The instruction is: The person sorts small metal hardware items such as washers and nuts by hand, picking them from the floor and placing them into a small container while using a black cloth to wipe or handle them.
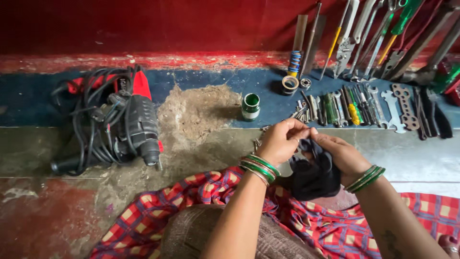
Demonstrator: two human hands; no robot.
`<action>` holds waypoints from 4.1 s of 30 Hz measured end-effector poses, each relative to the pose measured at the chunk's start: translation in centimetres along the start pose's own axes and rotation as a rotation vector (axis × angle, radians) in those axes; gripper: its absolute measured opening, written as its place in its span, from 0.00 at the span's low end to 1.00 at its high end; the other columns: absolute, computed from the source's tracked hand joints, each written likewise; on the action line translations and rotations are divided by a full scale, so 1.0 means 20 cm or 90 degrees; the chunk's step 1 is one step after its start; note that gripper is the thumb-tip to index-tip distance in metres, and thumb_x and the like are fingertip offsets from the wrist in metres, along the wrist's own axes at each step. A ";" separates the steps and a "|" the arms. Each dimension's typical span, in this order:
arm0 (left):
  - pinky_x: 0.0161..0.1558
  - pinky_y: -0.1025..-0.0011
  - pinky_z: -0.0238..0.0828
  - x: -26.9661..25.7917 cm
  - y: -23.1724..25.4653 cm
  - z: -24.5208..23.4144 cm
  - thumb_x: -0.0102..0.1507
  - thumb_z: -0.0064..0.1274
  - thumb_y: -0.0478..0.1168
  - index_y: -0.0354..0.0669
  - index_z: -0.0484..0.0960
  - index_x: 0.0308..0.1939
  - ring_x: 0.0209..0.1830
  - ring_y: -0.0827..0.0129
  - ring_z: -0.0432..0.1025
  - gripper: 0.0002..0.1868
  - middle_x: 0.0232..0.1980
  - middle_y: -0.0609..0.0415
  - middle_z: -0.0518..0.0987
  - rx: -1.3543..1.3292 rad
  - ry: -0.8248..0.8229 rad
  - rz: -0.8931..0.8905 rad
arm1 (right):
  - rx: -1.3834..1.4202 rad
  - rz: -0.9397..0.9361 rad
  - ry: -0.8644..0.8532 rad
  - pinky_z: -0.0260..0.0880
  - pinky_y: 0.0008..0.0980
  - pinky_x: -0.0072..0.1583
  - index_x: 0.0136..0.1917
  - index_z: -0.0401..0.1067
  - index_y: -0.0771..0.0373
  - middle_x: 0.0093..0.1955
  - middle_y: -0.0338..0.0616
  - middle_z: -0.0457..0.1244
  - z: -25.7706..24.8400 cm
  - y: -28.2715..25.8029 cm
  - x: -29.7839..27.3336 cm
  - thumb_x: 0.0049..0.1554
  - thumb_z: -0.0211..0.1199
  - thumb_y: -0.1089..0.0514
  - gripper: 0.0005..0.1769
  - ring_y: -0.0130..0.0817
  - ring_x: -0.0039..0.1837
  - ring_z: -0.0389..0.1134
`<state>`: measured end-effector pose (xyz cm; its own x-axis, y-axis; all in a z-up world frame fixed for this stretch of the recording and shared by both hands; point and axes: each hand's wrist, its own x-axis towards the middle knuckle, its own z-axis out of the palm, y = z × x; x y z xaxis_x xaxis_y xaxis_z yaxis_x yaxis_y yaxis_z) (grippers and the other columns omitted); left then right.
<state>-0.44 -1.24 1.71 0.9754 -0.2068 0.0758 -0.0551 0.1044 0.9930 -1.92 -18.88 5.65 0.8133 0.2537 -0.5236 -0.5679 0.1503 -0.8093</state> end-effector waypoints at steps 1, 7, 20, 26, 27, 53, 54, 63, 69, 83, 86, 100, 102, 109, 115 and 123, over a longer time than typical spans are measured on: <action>0.33 0.78 0.70 0.00 0.02 0.00 0.67 0.58 0.42 0.38 0.83 0.43 0.31 0.82 0.71 0.10 0.34 0.63 0.81 0.013 0.018 -0.032 | 0.018 0.003 -0.010 0.71 0.25 0.45 0.54 0.74 0.64 0.43 0.37 0.70 0.00 0.01 0.00 0.64 0.56 0.46 0.20 0.23 0.42 0.69; 0.29 0.74 0.72 0.05 0.05 -0.08 0.66 0.58 0.42 0.37 0.83 0.42 0.30 0.82 0.70 0.10 0.34 0.61 0.79 -0.063 0.124 -0.099 | -0.028 0.058 -0.015 0.69 0.31 0.41 0.52 0.73 0.63 0.41 0.41 0.69 -0.04 -0.04 0.02 0.65 0.58 0.47 0.16 0.29 0.38 0.68; 0.29 0.78 0.68 0.04 0.04 -0.08 0.62 0.64 0.41 0.35 0.87 0.41 0.27 0.83 0.70 0.11 0.30 0.61 0.81 0.008 0.136 -0.069 | 0.016 0.065 -0.011 0.71 0.30 0.42 0.53 0.76 0.65 0.41 0.42 0.70 -0.05 0.02 0.00 0.62 0.59 0.48 0.17 0.28 0.39 0.70; 0.34 0.79 0.70 0.06 0.03 -0.01 0.61 0.60 0.37 0.36 0.87 0.42 0.31 0.83 0.71 0.09 0.33 0.62 0.82 -0.020 0.097 -0.037 | 0.006 0.023 0.017 0.71 0.28 0.43 0.52 0.75 0.65 0.42 0.41 0.69 -0.09 0.01 0.04 0.63 0.59 0.49 0.17 0.27 0.40 0.70; 0.30 0.77 0.68 0.06 0.05 0.00 0.63 0.64 0.41 0.35 0.87 0.42 0.28 0.81 0.69 0.11 0.31 0.59 0.81 -0.010 0.125 -0.083 | 0.014 0.029 0.023 0.71 0.29 0.43 0.52 0.75 0.64 0.41 0.41 0.70 -0.09 0.01 0.04 0.62 0.58 0.49 0.17 0.27 0.40 0.70; 0.29 0.77 0.71 0.08 0.08 -0.33 0.67 0.59 0.43 0.34 0.85 0.41 0.25 0.76 0.72 0.12 0.30 0.55 0.80 -0.263 0.289 -0.064 | -0.271 0.023 -0.091 0.70 0.33 0.49 0.49 0.81 0.69 0.40 0.43 0.72 -0.03 0.01 -0.03 0.55 0.69 0.52 0.17 0.30 0.43 0.70; 0.29 0.77 0.71 0.07 0.09 -0.42 0.67 0.59 0.42 0.34 0.84 0.40 0.24 0.76 0.72 0.12 0.30 0.54 0.80 -0.212 0.358 -0.052 | -0.302 0.012 -0.117 0.69 0.32 0.49 0.49 0.81 0.68 0.40 0.42 0.72 -0.04 0.04 -0.04 0.54 0.69 0.51 0.18 0.29 0.43 0.70; 0.36 0.75 0.77 0.13 0.09 -0.41 0.62 0.62 0.32 0.34 0.84 0.42 0.30 0.76 0.79 0.06 0.33 0.54 0.83 0.038 0.535 0.150 | -0.005 0.000 0.167 0.67 0.30 0.41 0.46 0.75 0.64 0.37 0.37 0.67 -0.25 -0.01 0.03 0.62 0.65 0.50 0.14 0.27 0.37 0.67; 0.35 0.72 0.76 0.11 0.09 -0.35 0.58 0.65 0.31 0.36 0.85 0.40 0.29 0.70 0.78 0.08 0.34 0.51 0.84 0.185 0.502 0.095 | 0.009 -0.007 0.168 0.66 0.29 0.40 0.45 0.75 0.61 0.37 0.36 0.66 -0.32 0.01 0.04 0.63 0.64 0.49 0.13 0.26 0.36 0.67; 0.50 0.56 0.75 0.02 -0.14 -0.22 0.55 0.68 0.42 0.34 0.85 0.39 0.50 0.44 0.77 0.15 0.51 0.38 0.80 0.636 0.214 -0.252 | 0.020 0.015 0.165 0.67 0.29 0.39 0.47 0.75 0.61 0.36 0.35 0.66 -0.26 0.04 0.05 0.62 0.64 0.49 0.12 0.27 0.35 0.67; 0.50 0.56 0.76 0.03 -0.17 -0.22 0.54 0.69 0.41 0.32 0.85 0.38 0.50 0.44 0.77 0.16 0.49 0.36 0.81 0.608 0.204 -0.271 | 0.027 0.020 0.170 0.68 0.29 0.40 0.49 0.76 0.61 0.38 0.35 0.67 -0.23 0.03 0.03 0.61 0.64 0.50 0.12 0.26 0.37 0.68; 0.42 0.56 0.76 -0.04 0.21 -0.07 0.59 0.61 0.37 0.41 0.83 0.40 0.40 0.48 0.80 0.08 0.37 0.40 0.83 0.423 -0.002 -0.119 | -0.714 -0.515 0.223 0.70 0.45 0.50 0.61 0.73 0.60 0.51 0.59 0.68 0.03 0.10 0.04 0.57 0.61 0.55 0.19 0.58 0.52 0.70; 0.42 0.53 0.74 -0.05 0.19 -0.04 0.62 0.58 0.37 0.40 0.82 0.39 0.40 0.46 0.78 0.05 0.37 0.40 0.83 0.456 0.023 -0.044 | -0.743 -0.474 0.271 0.69 0.48 0.50 0.56 0.73 0.63 0.48 0.60 0.68 0.02 0.12 0.04 0.61 0.61 0.51 0.15 0.60 0.51 0.69; 0.39 0.52 0.74 -0.03 0.15 0.05 0.62 0.51 0.37 0.42 0.85 0.34 0.36 0.47 0.78 0.07 0.36 0.44 0.83 0.568 0.029 0.199 | -0.691 -0.300 0.340 0.69 0.48 0.47 0.51 0.75 0.64 0.39 0.60 0.68 -0.10 0.09 0.07 0.65 0.57 0.41 0.23 0.58 0.44 0.71; 0.32 0.48 0.69 0.00 0.09 0.08 0.69 0.52 0.38 0.34 0.85 0.36 0.29 0.40 0.73 0.11 0.31 0.42 0.81 -0.033 -0.091 -0.235 | -0.662 -0.341 0.331 0.69 0.45 0.46 0.56 0.73 0.63 0.37 0.58 0.67 -0.09 -0.02 0.00 0.63 0.57 0.40 0.24 0.55 0.40 0.71; 0.37 0.51 0.72 -0.05 0.18 0.12 0.59 0.55 0.39 0.42 0.84 0.28 0.34 0.45 0.77 0.07 0.32 0.44 0.81 0.520 0.097 0.175 | -0.721 -0.237 0.324 0.67 0.41 0.46 0.54 0.76 0.62 0.38 0.57 0.68 -0.16 0.00 0.07 0.64 0.59 0.41 0.21 0.51 0.43 0.71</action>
<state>-2.05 -3.04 5.34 0.9196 -0.1383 0.3676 -0.3715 -0.6101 0.6998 -0.36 -21.46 3.99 0.9967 -0.0548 -0.0596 -0.0791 -0.8181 -0.5696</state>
